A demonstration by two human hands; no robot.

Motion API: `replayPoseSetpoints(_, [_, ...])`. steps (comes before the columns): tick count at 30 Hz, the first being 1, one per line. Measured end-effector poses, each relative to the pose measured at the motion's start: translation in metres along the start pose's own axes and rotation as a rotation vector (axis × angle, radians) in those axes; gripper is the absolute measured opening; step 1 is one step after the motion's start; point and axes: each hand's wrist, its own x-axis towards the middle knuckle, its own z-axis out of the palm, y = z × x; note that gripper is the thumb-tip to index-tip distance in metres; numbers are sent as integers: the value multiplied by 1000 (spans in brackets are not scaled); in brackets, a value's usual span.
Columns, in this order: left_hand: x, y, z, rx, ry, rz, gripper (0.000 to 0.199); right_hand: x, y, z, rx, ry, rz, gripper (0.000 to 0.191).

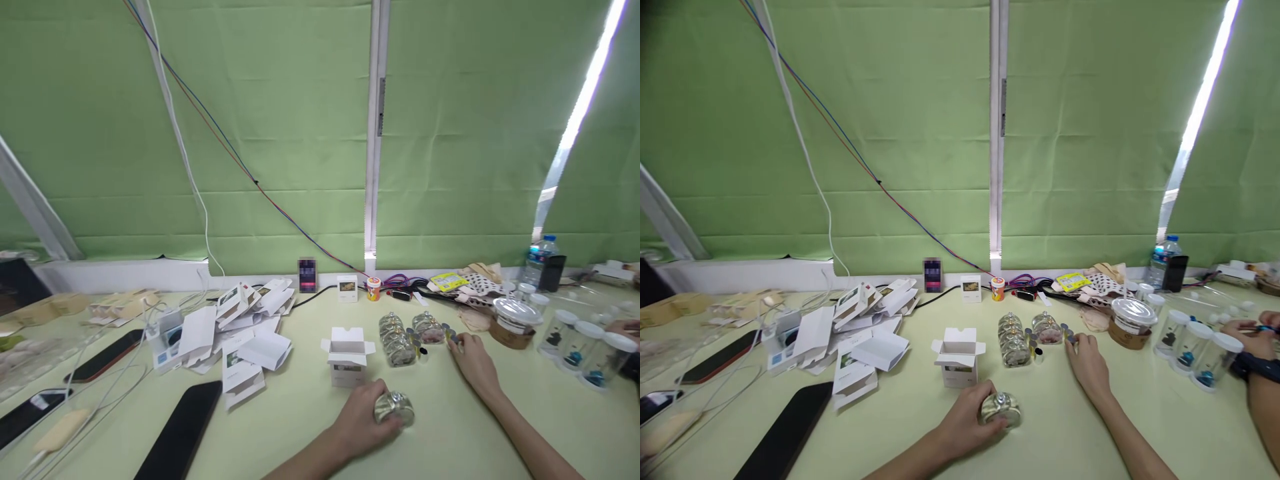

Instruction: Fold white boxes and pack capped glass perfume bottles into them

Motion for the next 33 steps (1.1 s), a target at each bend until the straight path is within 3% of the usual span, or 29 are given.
replayPoseSetpoints(6, [-2, -3, -3, -109, -17, -26, 17, -30, -2, -15, 109, 5, -87, 28])
replayPoseSetpoints(9, [-5, -4, -6, -166, -28, -57, 18, -66, -11, -18, 194, -107, -190, 29])
replayPoseSetpoints(12, [-10, -3, -11, -194, -37, -59, 19, -99, -25, -18, 262, -305, -303, 28])
replayPoseSetpoints(15, [-13, 0, -15, -179, -25, -63, 18, -114, -39, -13, 209, -355, -390, 22])
replayPoseSetpoints(19, [-15, 3, -16, -115, -11, -53, 18, -115, -53, -5, 3, -405, -676, 19])
replayPoseSetpoints(21, [-15, 2, -15, -96, -18, -49, 17, -112, -58, -4, -43, -423, -739, 22])
replayPoseSetpoints(23, [-15, 1, -15, -88, -22, -48, 17, -109, -59, -7, -35, -412, -745, 21])
replayPoseSetpoints(29, [-15, -2, -14, -60, -32, -24, 17, -92, -33, -10, -106, -205, -671, 23])
replayPoseSetpoints(33, [-14, 0, -15, -45, -46, -3, 19, -89, -23, -11, -175, -142, -748, 24])
